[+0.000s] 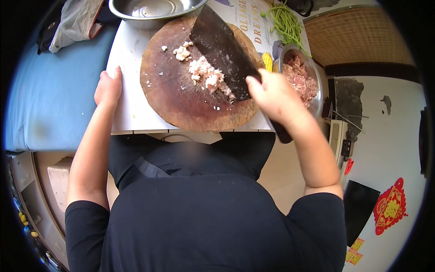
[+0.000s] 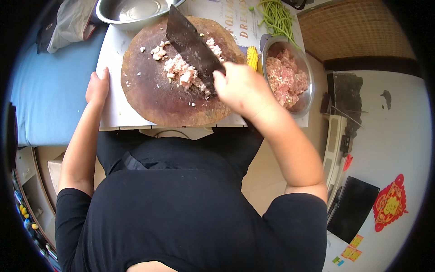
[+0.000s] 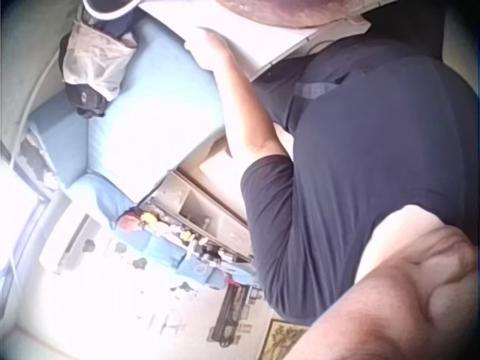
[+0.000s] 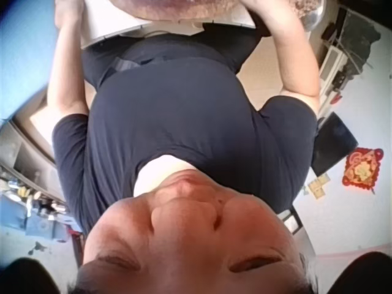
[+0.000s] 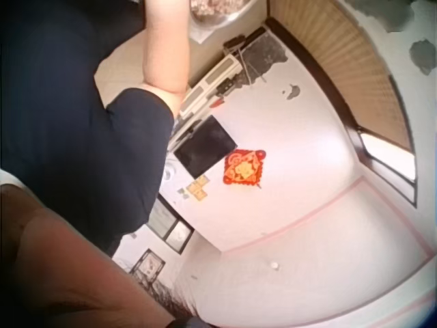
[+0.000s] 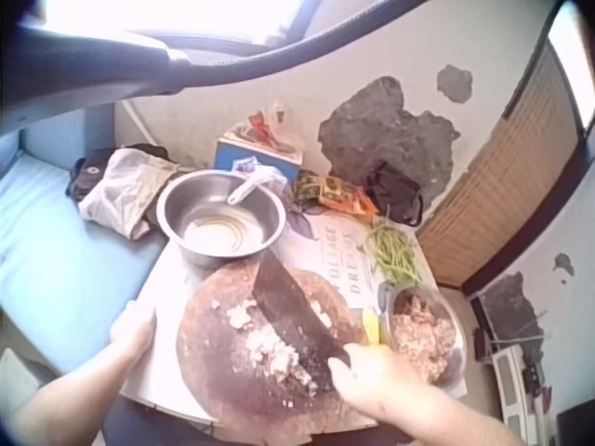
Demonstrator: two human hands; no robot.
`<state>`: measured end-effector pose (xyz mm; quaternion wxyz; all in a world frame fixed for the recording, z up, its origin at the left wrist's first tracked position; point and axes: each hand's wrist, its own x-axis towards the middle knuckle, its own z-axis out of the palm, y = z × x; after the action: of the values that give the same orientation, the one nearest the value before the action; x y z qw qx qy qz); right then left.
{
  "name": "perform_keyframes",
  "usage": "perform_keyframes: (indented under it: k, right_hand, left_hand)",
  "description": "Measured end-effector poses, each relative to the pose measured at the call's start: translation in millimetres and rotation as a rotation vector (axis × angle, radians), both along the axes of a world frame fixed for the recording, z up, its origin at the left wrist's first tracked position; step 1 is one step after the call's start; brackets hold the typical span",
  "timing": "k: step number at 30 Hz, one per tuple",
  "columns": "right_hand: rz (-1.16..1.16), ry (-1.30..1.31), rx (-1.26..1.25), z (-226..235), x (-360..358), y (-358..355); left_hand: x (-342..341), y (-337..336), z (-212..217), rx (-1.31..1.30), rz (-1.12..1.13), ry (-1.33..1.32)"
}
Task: The person uses a large cleaver to repeatedly chop a pile of raw meat on a round wooden cutting board. The meat is processed into a fine mince through continuous chopping and gathering motions. A metal bowl containing additional ground meat and a corn cob are visible on the table nearby.
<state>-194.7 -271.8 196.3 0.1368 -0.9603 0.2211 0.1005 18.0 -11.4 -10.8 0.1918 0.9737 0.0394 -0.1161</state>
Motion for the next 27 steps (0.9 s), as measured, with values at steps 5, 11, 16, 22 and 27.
perform_keyframes:
  k: [5,11,16,22,27]
  right_hand:
    - [-0.087,-0.282,0.223,35,-12,14]
    - [-0.030,0.035,0.020,1,-1,16]
    - [-0.065,-0.140,0.122,31,-7,27]
    - [0.094,-0.078,-0.034,-6,-7,31]
    - [-0.033,-0.203,0.104,29,-15,29]
  left_hand:
    - [2,2,7,0.001,0.017,0.024]
    - [1,-1,0,-0.003,0.002,0.014]
    - [1,3,5,-0.006,0.002,0.018]
    - [-2,-1,1,-0.019,-0.012,0.014]
    - [-2,4,3,0.005,0.009,0.015]
